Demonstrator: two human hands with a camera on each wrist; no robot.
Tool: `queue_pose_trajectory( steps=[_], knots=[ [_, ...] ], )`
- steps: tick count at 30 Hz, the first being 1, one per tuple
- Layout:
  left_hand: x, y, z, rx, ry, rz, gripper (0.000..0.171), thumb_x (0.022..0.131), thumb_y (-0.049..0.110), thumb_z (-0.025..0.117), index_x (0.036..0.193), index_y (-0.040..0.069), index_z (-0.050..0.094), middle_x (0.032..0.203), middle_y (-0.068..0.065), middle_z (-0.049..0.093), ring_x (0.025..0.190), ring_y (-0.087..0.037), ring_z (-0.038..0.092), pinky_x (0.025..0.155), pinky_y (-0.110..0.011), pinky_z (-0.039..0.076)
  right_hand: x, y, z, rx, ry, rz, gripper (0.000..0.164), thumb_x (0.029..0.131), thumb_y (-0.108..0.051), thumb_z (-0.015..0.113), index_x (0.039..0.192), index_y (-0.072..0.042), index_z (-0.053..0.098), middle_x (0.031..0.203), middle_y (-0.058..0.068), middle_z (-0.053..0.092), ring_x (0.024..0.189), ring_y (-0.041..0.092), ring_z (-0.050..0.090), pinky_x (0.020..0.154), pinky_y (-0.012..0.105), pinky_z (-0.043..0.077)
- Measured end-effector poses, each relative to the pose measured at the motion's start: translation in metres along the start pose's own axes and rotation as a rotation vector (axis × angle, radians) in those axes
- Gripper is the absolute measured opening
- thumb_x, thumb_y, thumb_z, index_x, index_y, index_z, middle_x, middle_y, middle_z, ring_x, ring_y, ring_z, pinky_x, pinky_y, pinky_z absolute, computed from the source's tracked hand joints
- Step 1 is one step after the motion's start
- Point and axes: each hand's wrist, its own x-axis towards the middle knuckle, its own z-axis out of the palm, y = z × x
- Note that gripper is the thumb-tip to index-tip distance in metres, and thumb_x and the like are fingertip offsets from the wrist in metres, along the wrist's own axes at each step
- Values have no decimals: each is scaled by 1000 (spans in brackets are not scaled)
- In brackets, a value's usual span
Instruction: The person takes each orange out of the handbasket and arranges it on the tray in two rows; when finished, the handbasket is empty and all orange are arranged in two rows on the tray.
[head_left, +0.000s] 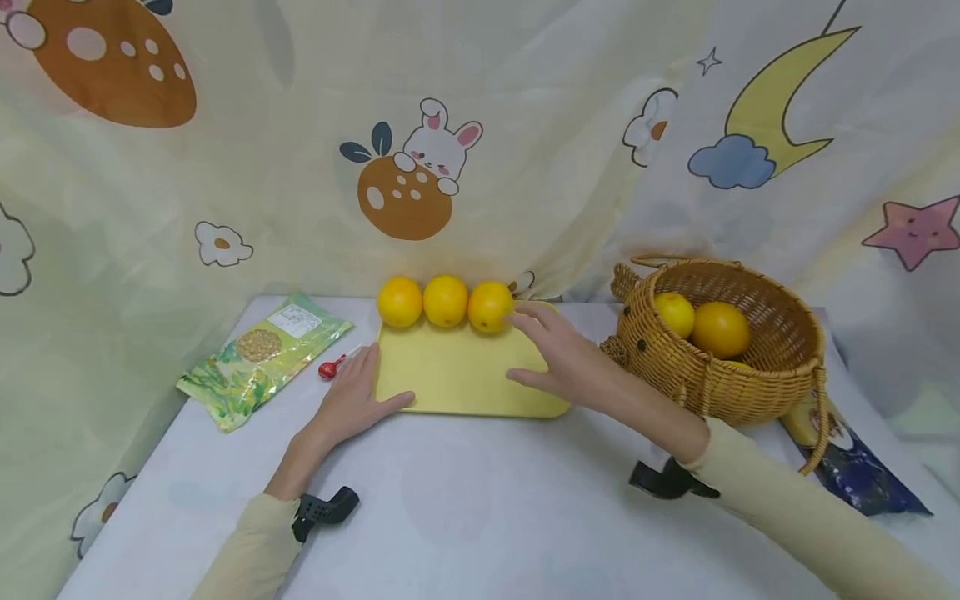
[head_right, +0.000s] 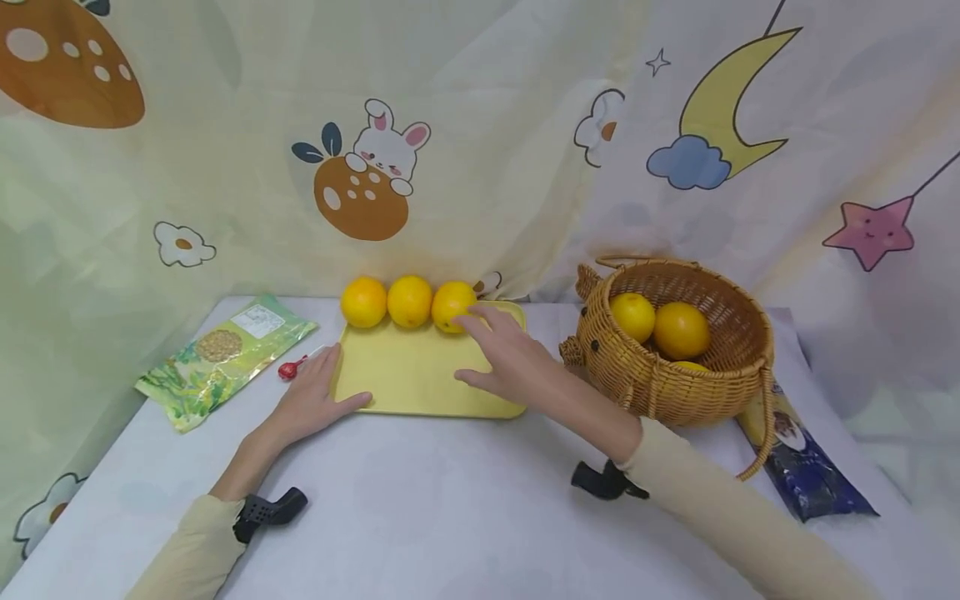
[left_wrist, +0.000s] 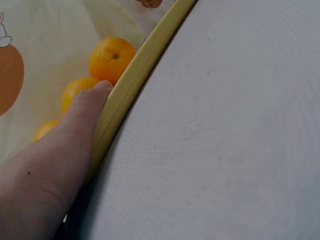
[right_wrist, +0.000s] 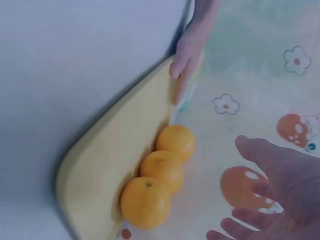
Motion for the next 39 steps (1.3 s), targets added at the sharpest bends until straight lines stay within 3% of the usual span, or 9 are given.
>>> queue_pose_trajectory(
  steps=[6,8,13,17,20,24,28,32,39],
  knots=[
    [1,1,1,7,-4,9,114,81,71,57,154,-3,9,161,-24,14,149,-39,15,123,-55,10,-67,9,-24,-43,131,-8,55,79,-24,80,127,-7,58,135,13,55,120,29,56,94,44,54],
    [2,0,1,7,0,13,114,82,70,57,154,-3,9,161,-23,14,149,-39,15,123,-54,10,-81,17,-30,-44,174,0,53,77,-19,81,124,-7,60,131,12,57,118,27,57,99,29,52],
    [2,-1,0,-1,-2,12,114,81,71,57,154,-2,8,162,-22,13,149,-38,14,123,-54,10,-103,34,-44,20,227,43,49,76,-8,81,121,-8,61,126,9,60,116,17,55,97,-5,30],
    [2,-2,0,1,-6,6,115,81,72,57,154,-2,8,162,-22,13,149,-39,15,122,-55,11,-109,42,-54,138,210,83,43,81,-6,76,122,-10,61,123,5,61,113,-3,52,91,0,41],
    [1,0,0,-3,-5,2,115,81,72,57,154,-1,9,162,-22,13,149,-39,15,122,-55,11,-110,46,-64,288,121,173,35,89,-11,69,123,-9,61,122,3,62,109,-12,53,86,6,49],
    [2,1,-3,-6,2,9,114,81,71,58,154,-3,10,161,-23,14,148,-40,15,122,-56,12,-101,56,-88,393,-52,369,33,97,-28,59,126,-13,60,123,2,64,105,-6,61,83,14,53],
    [4,1,-9,3,20,11,114,81,70,59,154,-3,10,160,-24,14,147,-41,16,121,-57,13,-77,85,-125,335,-192,466,39,99,-39,53,129,-16,57,130,7,61,106,9,64,84,21,54],
    [4,-1,-10,1,18,-1,114,81,70,59,154,-2,9,161,-23,14,148,-40,16,122,-56,13,-50,132,-153,244,-303,513,48,100,-41,49,135,-8,51,133,15,57,108,23,63,86,31,57],
    [1,-1,-2,-9,1,-6,115,80,73,56,155,0,9,162,-21,14,149,-38,14,122,-55,13,-24,197,-158,143,-641,553,61,102,-38,45,136,13,40,117,26,60,104,34,62,84,43,59]
  ],
)
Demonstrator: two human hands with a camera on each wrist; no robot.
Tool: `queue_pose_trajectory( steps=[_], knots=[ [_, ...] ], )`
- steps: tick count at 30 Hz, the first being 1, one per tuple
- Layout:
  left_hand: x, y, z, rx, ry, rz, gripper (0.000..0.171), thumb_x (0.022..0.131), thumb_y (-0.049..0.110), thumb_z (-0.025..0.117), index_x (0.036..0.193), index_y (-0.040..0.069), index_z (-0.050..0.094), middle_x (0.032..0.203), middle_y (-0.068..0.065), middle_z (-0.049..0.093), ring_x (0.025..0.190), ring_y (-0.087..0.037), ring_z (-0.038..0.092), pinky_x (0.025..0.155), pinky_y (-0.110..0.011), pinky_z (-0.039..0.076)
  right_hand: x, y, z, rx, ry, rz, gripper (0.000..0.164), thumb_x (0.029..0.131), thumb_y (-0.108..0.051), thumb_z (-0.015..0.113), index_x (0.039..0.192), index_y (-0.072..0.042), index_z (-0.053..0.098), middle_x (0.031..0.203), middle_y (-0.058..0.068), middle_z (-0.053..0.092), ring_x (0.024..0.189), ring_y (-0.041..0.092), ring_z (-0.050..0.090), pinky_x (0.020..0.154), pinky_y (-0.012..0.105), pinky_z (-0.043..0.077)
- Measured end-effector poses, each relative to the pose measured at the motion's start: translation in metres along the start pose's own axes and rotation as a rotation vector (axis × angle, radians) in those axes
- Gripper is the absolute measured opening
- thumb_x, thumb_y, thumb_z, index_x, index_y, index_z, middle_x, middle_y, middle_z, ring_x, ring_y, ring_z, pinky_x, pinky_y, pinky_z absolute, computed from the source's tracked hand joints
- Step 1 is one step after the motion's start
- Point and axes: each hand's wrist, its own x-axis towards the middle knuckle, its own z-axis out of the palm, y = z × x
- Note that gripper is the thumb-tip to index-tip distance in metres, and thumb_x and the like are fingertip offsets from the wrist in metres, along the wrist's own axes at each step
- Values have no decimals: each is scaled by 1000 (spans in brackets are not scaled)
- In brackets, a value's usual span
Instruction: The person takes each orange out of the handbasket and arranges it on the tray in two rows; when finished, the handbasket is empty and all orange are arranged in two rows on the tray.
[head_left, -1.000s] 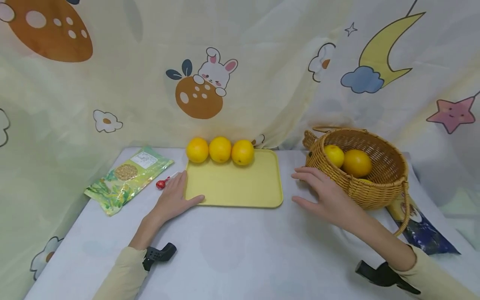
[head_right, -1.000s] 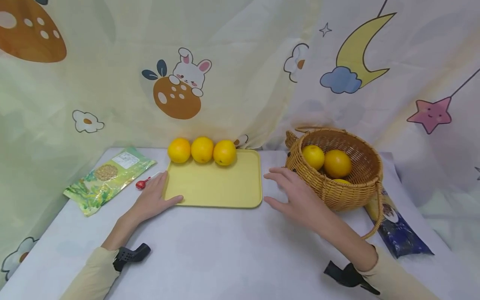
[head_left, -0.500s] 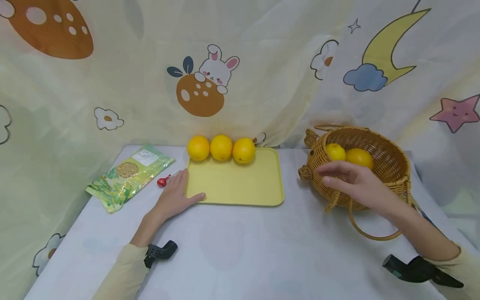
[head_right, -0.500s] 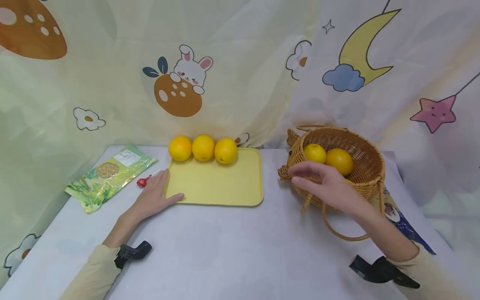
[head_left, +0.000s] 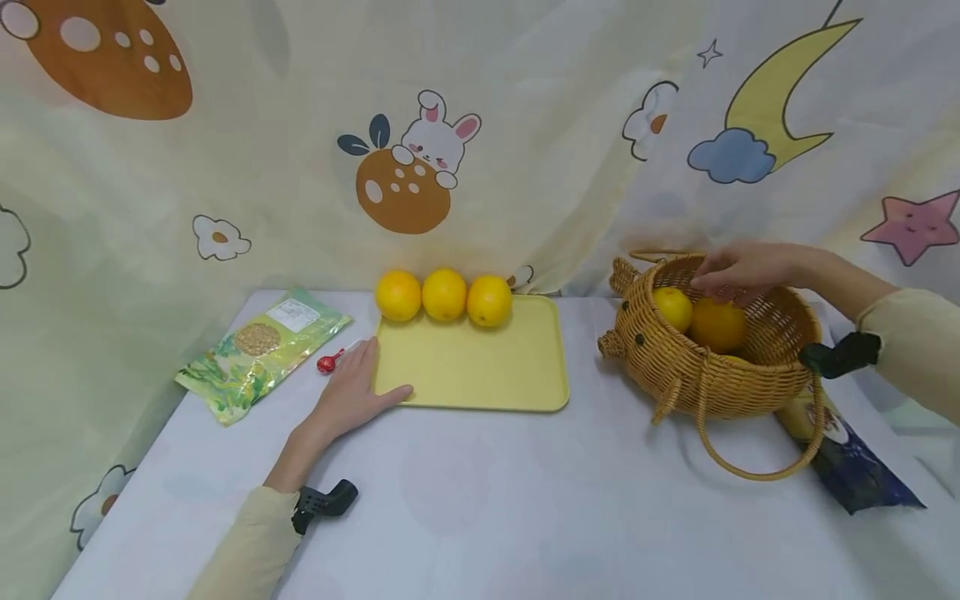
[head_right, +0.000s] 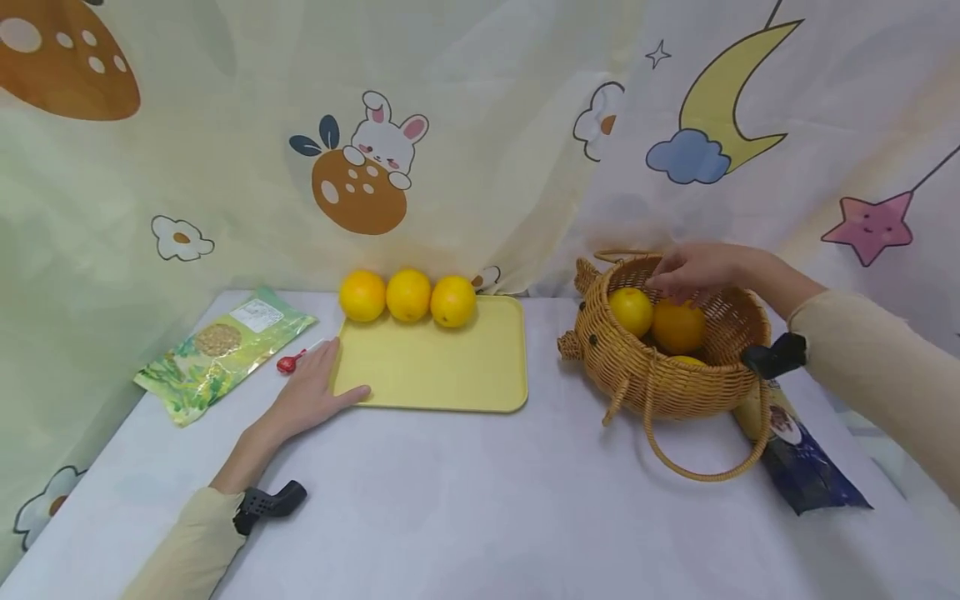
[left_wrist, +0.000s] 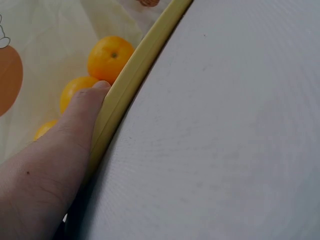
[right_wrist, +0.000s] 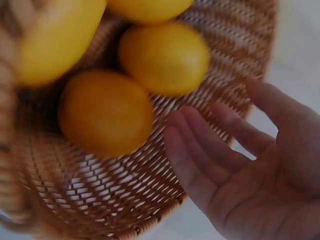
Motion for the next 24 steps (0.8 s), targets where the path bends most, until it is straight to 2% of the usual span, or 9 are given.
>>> queue_pose_trajectory(
  steps=[2,5,9,13,17,21,24],
  knots=[
    [0,1,1,-6,5,-3,114,80,73,57,155,0,10,162,-20,14,149,-37,15,122,-55,13,10,4,-4,-19,-86,19,67,102,-41,43,139,14,34,128,32,53,113,43,57,88,47,57],
    [0,2,2,-14,13,3,114,80,72,57,154,0,11,162,-21,15,149,-37,15,123,-55,12,24,5,-7,2,-197,38,75,102,-47,39,146,11,22,145,38,34,131,52,41,97,52,52],
    [1,3,4,-16,17,9,114,80,72,58,154,-1,11,161,-22,15,149,-38,15,122,-55,12,41,9,-4,67,-290,53,79,102,-48,38,151,9,10,153,38,15,140,55,22,105,58,44],
    [0,3,4,-13,8,4,115,80,73,57,154,-1,11,162,-21,15,149,-38,15,123,-55,12,58,12,4,176,-350,61,80,103,-45,36,152,8,1,156,37,4,143,55,12,111,59,36],
    [-1,3,3,-12,-3,1,114,80,73,56,154,-1,10,162,-20,14,150,-37,14,123,-54,11,71,16,11,264,-375,73,79,104,-42,37,152,7,-4,156,35,2,144,52,16,110,50,42],
    [-1,2,2,-10,1,-1,114,81,72,56,155,0,10,162,-20,13,150,-37,13,123,-54,10,77,23,12,344,-383,92,77,104,-39,40,152,5,0,151,33,19,128,40,45,101,45,51],
    [-1,2,1,-6,6,-6,114,80,73,56,155,0,10,162,-20,13,150,-37,13,123,-54,10,81,28,12,429,-409,102,74,103,-37,42,153,0,1,147,27,24,120,27,50,99,45,52]
  ],
)
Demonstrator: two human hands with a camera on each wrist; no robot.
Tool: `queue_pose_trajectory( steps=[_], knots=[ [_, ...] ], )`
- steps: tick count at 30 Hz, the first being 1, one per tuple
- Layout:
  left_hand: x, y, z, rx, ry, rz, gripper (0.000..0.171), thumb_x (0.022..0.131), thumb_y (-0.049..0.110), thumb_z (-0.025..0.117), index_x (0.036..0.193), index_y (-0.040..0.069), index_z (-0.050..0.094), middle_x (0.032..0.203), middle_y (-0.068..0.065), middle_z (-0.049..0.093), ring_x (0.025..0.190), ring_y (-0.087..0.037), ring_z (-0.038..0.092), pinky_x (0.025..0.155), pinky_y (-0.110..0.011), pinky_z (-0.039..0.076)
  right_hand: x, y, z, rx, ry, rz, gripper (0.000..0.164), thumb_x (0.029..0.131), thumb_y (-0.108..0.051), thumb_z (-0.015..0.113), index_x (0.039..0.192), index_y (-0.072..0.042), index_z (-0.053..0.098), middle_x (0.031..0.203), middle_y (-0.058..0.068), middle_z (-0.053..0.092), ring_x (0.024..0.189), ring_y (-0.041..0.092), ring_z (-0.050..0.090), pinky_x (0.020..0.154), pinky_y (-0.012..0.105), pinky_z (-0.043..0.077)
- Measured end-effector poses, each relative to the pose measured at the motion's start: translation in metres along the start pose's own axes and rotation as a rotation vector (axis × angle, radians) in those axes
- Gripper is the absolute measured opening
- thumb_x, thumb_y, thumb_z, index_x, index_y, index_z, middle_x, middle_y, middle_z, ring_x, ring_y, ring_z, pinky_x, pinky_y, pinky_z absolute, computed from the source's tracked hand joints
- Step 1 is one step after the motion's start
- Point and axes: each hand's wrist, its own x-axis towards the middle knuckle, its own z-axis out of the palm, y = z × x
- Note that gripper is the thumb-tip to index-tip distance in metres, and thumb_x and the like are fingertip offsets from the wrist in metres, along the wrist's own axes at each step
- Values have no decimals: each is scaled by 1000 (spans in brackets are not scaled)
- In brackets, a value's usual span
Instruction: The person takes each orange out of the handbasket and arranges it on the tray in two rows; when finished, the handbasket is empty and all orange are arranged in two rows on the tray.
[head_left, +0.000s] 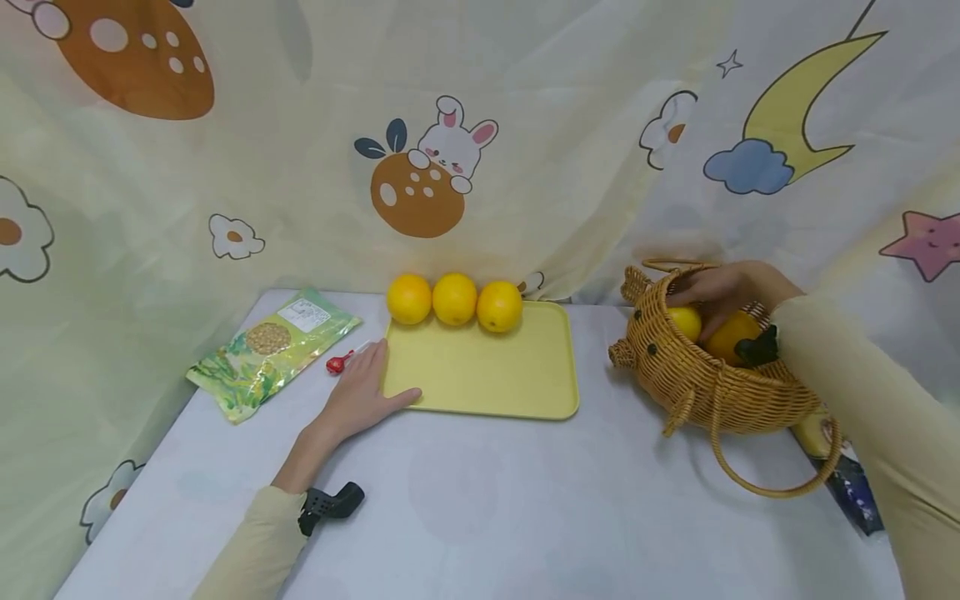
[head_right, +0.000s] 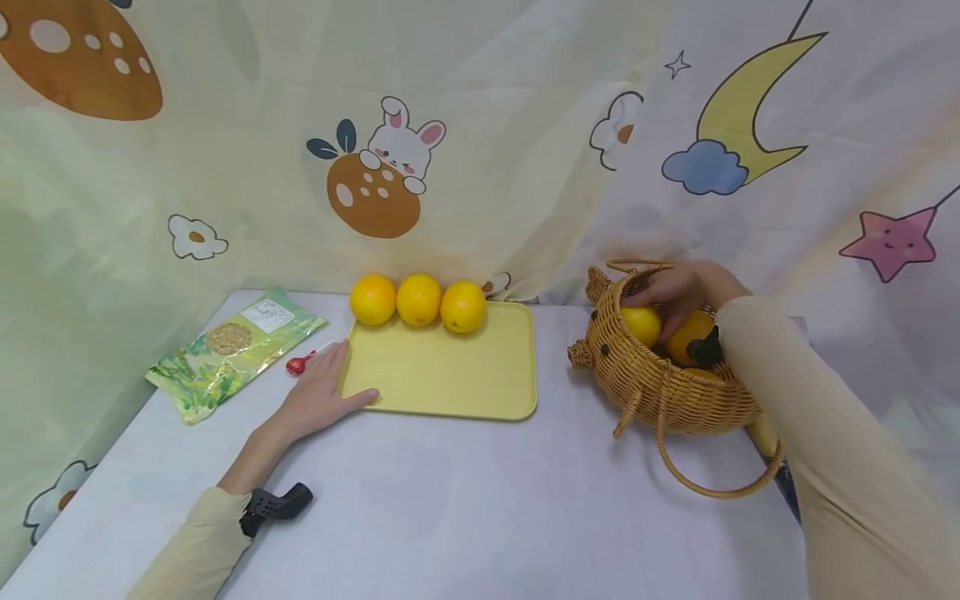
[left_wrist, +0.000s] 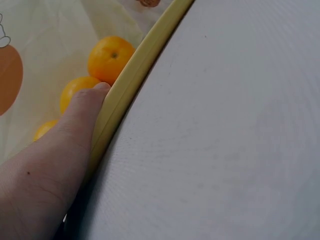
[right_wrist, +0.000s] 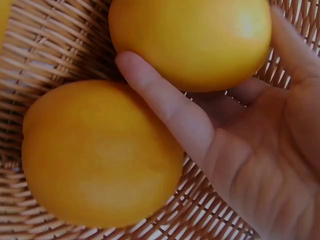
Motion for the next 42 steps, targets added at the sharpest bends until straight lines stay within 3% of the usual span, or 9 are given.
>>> queue_pose_trajectory(
  steps=[6,13,22,26,30,34,36,38,42],
  knots=[
    [0,1,2,0,-5,-7,114,80,74,55,155,1,10,162,-20,13,150,-37,13,123,-54,10,4,4,0,38,-14,6,73,103,-38,43,154,-6,1,149,24,21,124,28,48,99,43,53],
    [0,1,4,0,-11,-9,114,80,74,55,155,1,9,163,-20,12,150,-37,12,123,-55,10,4,-1,6,-38,-45,44,75,101,-40,45,153,-4,5,146,22,26,123,27,45,99,38,52],
    [0,5,8,-4,-6,2,113,81,72,57,155,0,10,162,-21,13,150,-38,13,123,-55,10,6,7,5,-1,-42,77,77,101,-40,44,152,-5,-1,148,26,20,130,31,42,101,41,51],
    [0,7,11,-9,4,2,113,80,71,58,154,0,11,162,-21,14,150,-38,13,122,-56,11,3,10,5,-7,-55,59,77,101,-40,45,152,-3,1,145,25,27,127,29,45,101,40,51],
    [0,8,14,-14,-20,11,114,80,74,56,155,0,10,162,-21,13,150,-38,13,123,-55,11,-12,17,4,-65,-49,27,80,101,-38,47,151,4,0,145,25,32,125,26,49,103,40,50],
    [0,6,10,5,-26,13,114,80,74,55,155,0,10,162,-21,14,150,-38,13,123,-55,11,-39,20,0,-135,-27,-2,87,99,-40,48,150,8,-4,150,30,25,129,29,48,106,45,48],
    [0,4,6,14,-12,11,113,81,72,57,154,-1,11,161,-22,15,150,-38,14,123,-55,11,-54,19,-3,-155,-29,-38,84,100,-40,46,150,8,-1,147,30,29,127,29,50,106,46,48],
    [0,2,2,19,-6,10,113,81,71,57,154,-1,11,161,-22,15,149,-39,14,122,-56,11,-71,19,-7,-160,-31,-101,74,101,-38,43,150,3,5,141,25,39,124,27,52,104,45,49],
    [2,0,-1,21,-14,12,114,81,73,56,154,-2,10,161,-22,14,149,-39,14,122,-56,10,-103,17,-15,-143,-14,-288,46,102,-35,40,145,-20,31,124,6,57,111,21,59,98,37,53]
  ],
)
